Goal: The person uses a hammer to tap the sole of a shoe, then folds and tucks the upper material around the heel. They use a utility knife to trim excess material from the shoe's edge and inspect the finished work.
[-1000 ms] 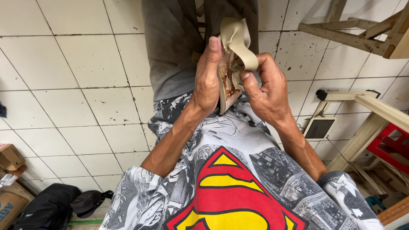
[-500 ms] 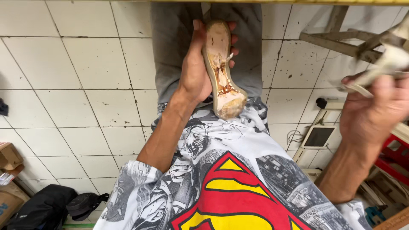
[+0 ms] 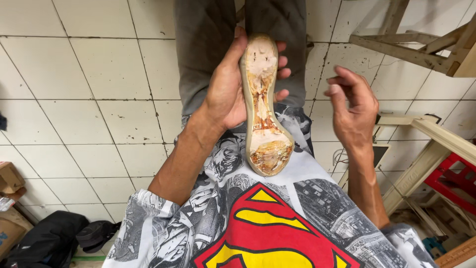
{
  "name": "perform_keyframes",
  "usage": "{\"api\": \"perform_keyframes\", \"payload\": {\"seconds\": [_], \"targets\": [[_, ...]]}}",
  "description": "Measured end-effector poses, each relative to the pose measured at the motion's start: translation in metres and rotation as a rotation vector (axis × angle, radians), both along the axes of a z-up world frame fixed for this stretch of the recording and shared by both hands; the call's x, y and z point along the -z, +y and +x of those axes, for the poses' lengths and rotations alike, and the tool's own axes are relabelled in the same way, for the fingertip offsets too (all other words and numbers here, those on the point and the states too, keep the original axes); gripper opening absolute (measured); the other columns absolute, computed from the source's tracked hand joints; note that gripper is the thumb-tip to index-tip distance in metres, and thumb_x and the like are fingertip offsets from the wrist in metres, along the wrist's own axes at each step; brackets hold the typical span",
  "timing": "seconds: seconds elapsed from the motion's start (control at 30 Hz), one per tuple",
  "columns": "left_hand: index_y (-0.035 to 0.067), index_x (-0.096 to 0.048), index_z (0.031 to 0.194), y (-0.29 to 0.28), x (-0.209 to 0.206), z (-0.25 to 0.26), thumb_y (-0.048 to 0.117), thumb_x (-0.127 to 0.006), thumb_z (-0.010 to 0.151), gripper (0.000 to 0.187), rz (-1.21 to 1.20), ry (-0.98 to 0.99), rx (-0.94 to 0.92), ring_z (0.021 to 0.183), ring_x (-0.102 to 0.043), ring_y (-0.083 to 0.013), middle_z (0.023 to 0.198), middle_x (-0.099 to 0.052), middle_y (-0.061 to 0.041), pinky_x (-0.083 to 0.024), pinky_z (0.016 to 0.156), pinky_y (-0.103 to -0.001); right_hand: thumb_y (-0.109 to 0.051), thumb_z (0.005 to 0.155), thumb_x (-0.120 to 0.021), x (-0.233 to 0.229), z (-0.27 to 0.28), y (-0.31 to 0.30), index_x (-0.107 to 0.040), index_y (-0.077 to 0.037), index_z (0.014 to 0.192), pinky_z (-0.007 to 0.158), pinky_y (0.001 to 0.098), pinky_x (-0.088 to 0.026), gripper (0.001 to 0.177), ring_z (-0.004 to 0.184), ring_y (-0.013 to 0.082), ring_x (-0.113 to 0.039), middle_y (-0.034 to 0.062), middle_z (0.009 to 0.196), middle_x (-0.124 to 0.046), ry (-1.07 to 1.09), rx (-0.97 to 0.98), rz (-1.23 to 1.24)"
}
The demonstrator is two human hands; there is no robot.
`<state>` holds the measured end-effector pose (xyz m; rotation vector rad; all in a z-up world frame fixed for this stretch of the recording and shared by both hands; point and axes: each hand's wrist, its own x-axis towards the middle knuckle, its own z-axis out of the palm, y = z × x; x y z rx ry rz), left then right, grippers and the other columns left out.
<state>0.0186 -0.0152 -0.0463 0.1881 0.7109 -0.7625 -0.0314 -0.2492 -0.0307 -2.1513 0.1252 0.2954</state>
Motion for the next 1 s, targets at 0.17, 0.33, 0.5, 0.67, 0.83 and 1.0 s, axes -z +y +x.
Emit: {"api": "perform_keyframes", "payload": {"seconds": [0.17, 0.33, 0.5, 0.67, 0.83, 1.0], "targets": [[0.005, -0.061, 0.124, -0.003, -0.005, -0.006, 0.064, -0.051, 0.077, 0.076, 0.073, 0.031, 0.061, 0.096, -0.065, -0.0206, 0.109, -0.065, -0.009, -0.058, 0.072, -0.045, -0.019, 0.101, -0.058, -0.031, 0.024, 0.047, -0.056, 0.008, 0.123, 0.088, 0.0308, -0.049, 0.035, 0.097, 0.0227, -0.058, 0.0177, 0.107, -0.054, -0.076, -0.151, 0.185], [0.002, -0.059, 0.124, -0.008, 0.004, -0.013, 0.061, -0.052, 0.084, 0.071, -0.067, 0.006, -0.010, 0.091, -0.068, -0.0285, 0.103, -0.068, -0.015, -0.057, 0.078, -0.046, -0.019, 0.095, -0.072, -0.038, 0.039, 0.068, -0.067, 0.000, 0.111, 0.076, 0.0267, -0.047, 0.025, 0.077, 0.0132, -0.052, 0.0069, 0.092, -0.052, -0.039, -0.230, 0.106], [0.005, -0.058, 0.128, -0.010, -0.015, -0.006, 0.065, -0.045, 0.079, 0.078, 0.050, -0.011, 0.114, 0.105, -0.065, -0.0283, 0.117, -0.066, -0.018, -0.055, 0.083, -0.050, -0.007, 0.097, -0.073, -0.036, 0.047, 0.064, -0.068, 0.002, 0.100, 0.075, 0.0273, -0.049, 0.010, 0.082, 0.0171, -0.054, 0.0110, 0.093, -0.057, -0.074, -0.256, 0.122], [0.003, -0.057, 0.130, -0.012, -0.018, -0.005, 0.065, -0.046, 0.076, 0.083, 0.078, -0.018, 0.150, 0.100, -0.065, -0.0220, 0.121, -0.064, -0.017, -0.059, 0.074, -0.048, -0.005, 0.092, -0.080, -0.023, 0.046, 0.057, -0.068, 0.000, 0.097, 0.075, 0.0250, -0.050, 0.014, 0.083, 0.0159, -0.056, 0.0105, 0.094, -0.058, -0.038, -0.186, 0.170], [0.004, -0.055, 0.132, -0.013, -0.018, -0.005, 0.065, -0.046, 0.077, 0.082, 0.070, -0.026, 0.139, 0.099, -0.063, -0.0176, 0.120, -0.064, -0.012, -0.059, 0.075, -0.049, -0.007, 0.089, -0.077, -0.014, 0.045, 0.054, -0.066, -0.001, 0.094, 0.074, 0.0197, -0.055, 0.014, 0.078, 0.0107, -0.056, 0.0074, 0.095, -0.057, 0.149, -0.060, 0.388], [0.005, -0.056, 0.129, -0.017, -0.032, 0.001, 0.063, -0.046, 0.074, 0.081, 0.134, 0.043, 0.152, 0.108, -0.062, -0.0223, 0.119, -0.064, -0.013, -0.054, 0.086, -0.058, -0.006, 0.088, -0.079, -0.016, 0.048, 0.054, -0.066, -0.003, 0.093, 0.076, 0.0200, -0.048, 0.014, 0.080, 0.0104, -0.055, 0.0063, 0.094, -0.060, 0.132, -0.085, 0.329]]}}
